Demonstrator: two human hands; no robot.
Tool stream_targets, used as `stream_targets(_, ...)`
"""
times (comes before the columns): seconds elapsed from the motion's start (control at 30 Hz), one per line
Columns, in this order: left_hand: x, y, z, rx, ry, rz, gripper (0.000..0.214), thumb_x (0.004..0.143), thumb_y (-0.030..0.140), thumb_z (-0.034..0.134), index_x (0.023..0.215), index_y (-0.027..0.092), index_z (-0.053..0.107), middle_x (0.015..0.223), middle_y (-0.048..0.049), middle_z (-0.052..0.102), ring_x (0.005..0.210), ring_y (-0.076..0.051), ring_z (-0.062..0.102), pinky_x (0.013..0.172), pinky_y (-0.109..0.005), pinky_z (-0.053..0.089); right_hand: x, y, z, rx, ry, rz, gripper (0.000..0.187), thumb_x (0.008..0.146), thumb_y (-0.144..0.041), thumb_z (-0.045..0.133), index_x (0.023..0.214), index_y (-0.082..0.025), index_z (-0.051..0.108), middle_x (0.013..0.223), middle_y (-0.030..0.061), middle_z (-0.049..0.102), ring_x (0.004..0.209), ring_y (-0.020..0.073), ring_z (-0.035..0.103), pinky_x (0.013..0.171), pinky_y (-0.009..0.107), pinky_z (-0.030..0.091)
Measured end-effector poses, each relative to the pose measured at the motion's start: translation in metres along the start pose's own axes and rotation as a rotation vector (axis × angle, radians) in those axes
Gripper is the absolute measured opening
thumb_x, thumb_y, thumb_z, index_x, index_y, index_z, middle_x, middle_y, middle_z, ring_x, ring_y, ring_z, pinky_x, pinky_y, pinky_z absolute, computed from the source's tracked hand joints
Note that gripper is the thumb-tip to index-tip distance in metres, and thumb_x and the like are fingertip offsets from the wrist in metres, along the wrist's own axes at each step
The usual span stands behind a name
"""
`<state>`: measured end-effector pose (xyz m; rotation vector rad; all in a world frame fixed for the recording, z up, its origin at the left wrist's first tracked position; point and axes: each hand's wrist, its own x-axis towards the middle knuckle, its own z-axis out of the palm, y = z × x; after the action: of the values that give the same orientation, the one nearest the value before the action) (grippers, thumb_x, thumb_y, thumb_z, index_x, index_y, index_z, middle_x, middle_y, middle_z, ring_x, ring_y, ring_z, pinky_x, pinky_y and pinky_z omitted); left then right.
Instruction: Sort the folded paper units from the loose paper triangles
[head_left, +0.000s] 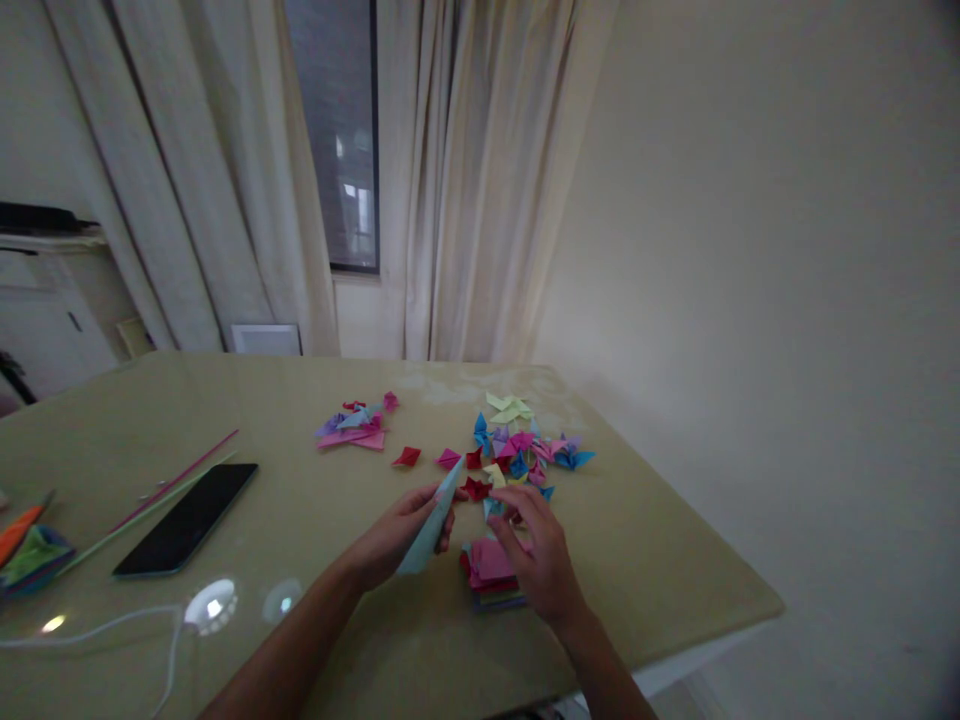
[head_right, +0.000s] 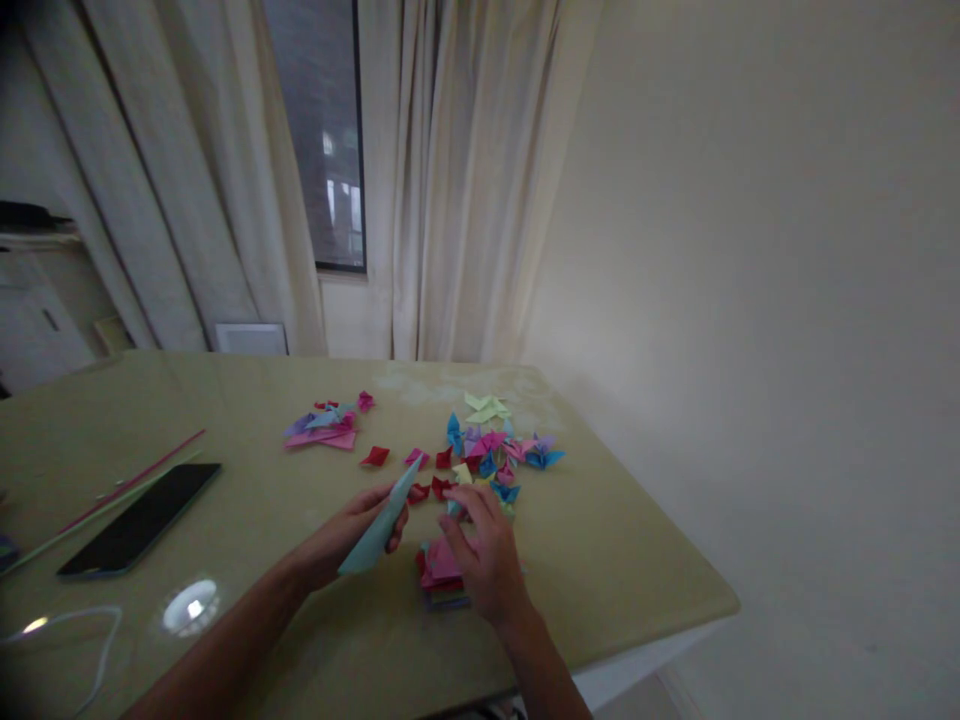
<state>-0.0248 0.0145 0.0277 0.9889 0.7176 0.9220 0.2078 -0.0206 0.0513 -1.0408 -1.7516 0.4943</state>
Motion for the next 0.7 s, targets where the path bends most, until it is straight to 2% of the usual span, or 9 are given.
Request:
stream_targets(0.07, -0.003, -0.002, 0.004, -0.012, -0.048, -0.017, 0.064, 0.079, 0.063, 0.081, 0.121, 0.016, 0.071, 0.082, -0.0032, 0.067, 0.065, -0.013, 0.062, 0.063, -0.027, 0.048, 0.022, -0.009, 0.011, 0.071, -0.07, 0.006, 0.042, 0.095, -0.036, 0.073, 0.135, -0.029, 0.069, 0.134, 0.0092, 0.068, 0.115, 0.0253, 0.066, 0.099, 0.037, 0.054)
stream_targets(0.13, -0.005, -0.003, 0.007, -0.014, -0.085, -0.039, 0.067, 0.079, 0.064, 0.082, 0.124, 0.017, 0.069, 0.082, -0.0032, 0.067, 0.064, -0.013, 0.062, 0.063, -0.028, 0.048, 0.04, -0.012, 0.024, 0.155, -0.111, 0.063, 0.045, 0.092, -0.036, 0.075, 0.136, -0.027, 0.069, 0.129, 0.0084, 0.071, 0.11, 0.0244, 0.069, 0.096, 0.036, 0.056)
stream_targets(0.23, -0.007, -0.002, 0.009, -0.033, -0.109, -0.047, 0.069, 0.079, 0.068, 0.08, 0.123, 0.017, 0.068, 0.082, -0.0047, 0.069, 0.065, -0.015, 0.064, 0.064, -0.029, 0.049, 0.054, -0.006, 0.04, 0.254, -0.119, 0.202, 0.028, 0.089, -0.037, 0.073, 0.111, -0.02, 0.078, 0.094, 0.0056, 0.076, 0.078, 0.02, 0.069, 0.071, 0.03, 0.058)
stream_targets(0.3, -0.006, 0.001, 0.008, -0.043, -0.126, -0.03, 0.066, 0.084, 0.072, 0.072, 0.118, 0.016, 0.07, 0.088, -0.009, 0.072, 0.069, -0.017, 0.066, 0.068, -0.031, 0.05, 0.056, 0.0, 0.043, 0.267, -0.037, 0.248, 0.023, 0.087, -0.039, 0.073, 0.098, -0.018, 0.078, 0.082, 0.004, 0.074, 0.067, 0.018, 0.065, 0.061, 0.028, 0.054)
stream_targets(0.37, -0.006, 0.005, 0.005, -0.014, -0.119, -0.011, 0.061, 0.089, 0.071, 0.066, 0.113, 0.015, 0.072, 0.094, -0.0115, 0.074, 0.075, -0.019, 0.067, 0.072, -0.032, 0.05, 0.053, 0.006, 0.037, 0.23, 0.088, 0.244, 0.025, 0.085, -0.041, 0.075, 0.095, -0.018, 0.077, 0.081, 0.004, 0.073, 0.067, 0.0176, 0.064, 0.061, 0.027, 0.052)
stream_targets(0.43, -0.004, 0.009, 0.002, 0.058, -0.073, 0.023, 0.05, 0.086, 0.062, 0.076, 0.108, 0.016, 0.074, 0.099, -0.0089, 0.074, 0.081, -0.018, 0.066, 0.075, -0.029, 0.049, 0.047, 0.01, 0.026, 0.192, 0.165, 0.233, 0.028, 0.085, -0.044, 0.077, 0.095, -0.018, 0.077, 0.082, 0.0045, 0.074, 0.068, 0.0174, 0.063, 0.061, 0.026, 0.051)
stream_targets(0.53, -0.003, 0.01, -0.001, 0.115, -0.019, 0.057, 0.043, 0.079, 0.049, 0.087, 0.106, 0.018, 0.074, 0.096, -0.0037, 0.072, 0.083, -0.015, 0.063, 0.075, -0.026, 0.047, 0.035, 0.013, 0.009, 0.21, 0.168, 0.28, 0.034, 0.085, -0.051, 0.077, 0.094, -0.018, 0.076, 0.077, 0.0037, 0.072, 0.061, 0.0163, 0.061, 0.055, 0.025, 0.051)
stream_targets(0.63, -0.003, 0.009, 0.001, 0.097, -0.065, 0.03, 0.045, 0.079, 0.046, 0.088, 0.111, 0.019, 0.072, 0.092, -0.003, 0.071, 0.08, -0.016, 0.064, 0.074, -0.027, 0.048, 0.021, 0.011, -0.003, 0.235, 0.193, 0.342, 0.038, 0.083, -0.056, 0.079, 0.092, -0.019, 0.074, 0.071, 0.0021, 0.069, 0.056, 0.0162, 0.061, 0.05, 0.025, 0.052)
stream_targets(0.7, -0.003, 0.007, 0.004, 0.089, -0.089, 0.038, 0.046, 0.075, 0.042, 0.091, 0.11, 0.019, 0.071, 0.089, -0.0029, 0.071, 0.08, -0.016, 0.064, 0.073, -0.027, 0.048, 0.013, 0.009, -0.009, 0.248, 0.191, 0.343, 0.039, 0.083, -0.057, 0.079, 0.091, -0.019, 0.074, 0.073, 0.0025, 0.07, 0.058, 0.0171, 0.063, 0.053, 0.027, 0.055)
